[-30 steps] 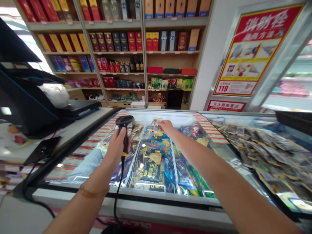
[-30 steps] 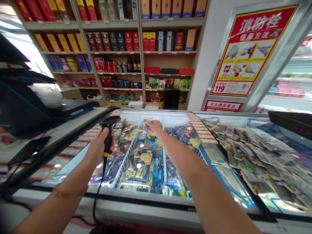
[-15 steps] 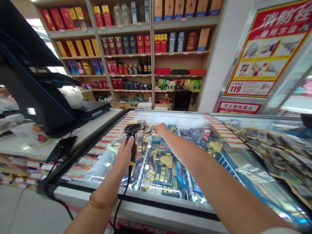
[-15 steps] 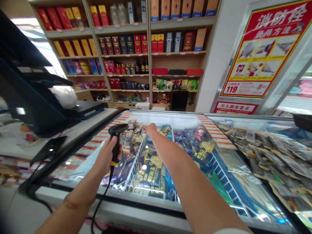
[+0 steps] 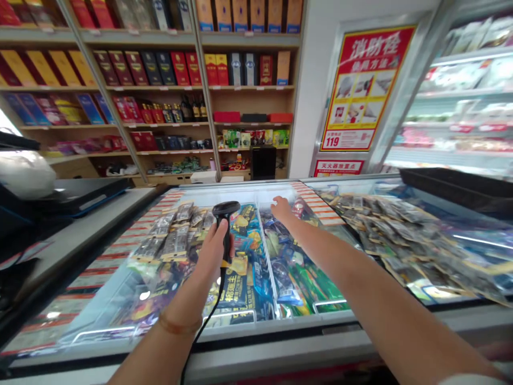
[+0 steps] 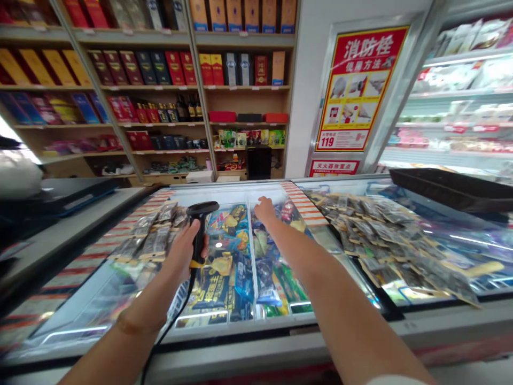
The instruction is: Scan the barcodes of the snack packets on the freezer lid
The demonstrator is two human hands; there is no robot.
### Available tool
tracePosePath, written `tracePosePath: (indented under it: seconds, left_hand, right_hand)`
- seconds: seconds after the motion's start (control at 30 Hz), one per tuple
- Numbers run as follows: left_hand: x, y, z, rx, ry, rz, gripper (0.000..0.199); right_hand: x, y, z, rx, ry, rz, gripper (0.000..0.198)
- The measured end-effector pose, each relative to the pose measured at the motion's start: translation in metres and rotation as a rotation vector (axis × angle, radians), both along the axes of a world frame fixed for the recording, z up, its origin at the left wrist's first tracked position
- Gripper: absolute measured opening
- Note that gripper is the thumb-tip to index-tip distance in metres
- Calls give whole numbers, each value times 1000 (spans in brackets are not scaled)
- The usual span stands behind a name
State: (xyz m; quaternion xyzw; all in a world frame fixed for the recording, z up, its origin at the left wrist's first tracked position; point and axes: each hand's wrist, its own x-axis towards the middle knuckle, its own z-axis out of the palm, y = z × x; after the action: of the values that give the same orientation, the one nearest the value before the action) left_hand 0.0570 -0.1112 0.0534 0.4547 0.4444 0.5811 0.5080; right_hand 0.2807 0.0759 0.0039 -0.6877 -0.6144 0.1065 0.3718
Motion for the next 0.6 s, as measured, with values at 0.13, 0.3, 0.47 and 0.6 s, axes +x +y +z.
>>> tracePosePath:
  seconds: [0.13, 0.3, 0.47, 0.6]
  left_hand:
    - [44, 3, 1, 1, 17, -102, 50]
    - [67, 5, -22, 32, 46, -143, 51]
    - [60, 1, -36, 96, 77, -155, 46]
    - [57, 0, -37, 51, 50, -152, 48]
  right_hand:
    - [112, -15, 4, 42, -81, -250, 32]
    - [228, -26, 13, 149, -32, -500, 23]
    - [288, -25, 11, 181, 118, -592, 44]
    - [293, -14, 17, 101, 219, -664, 43]
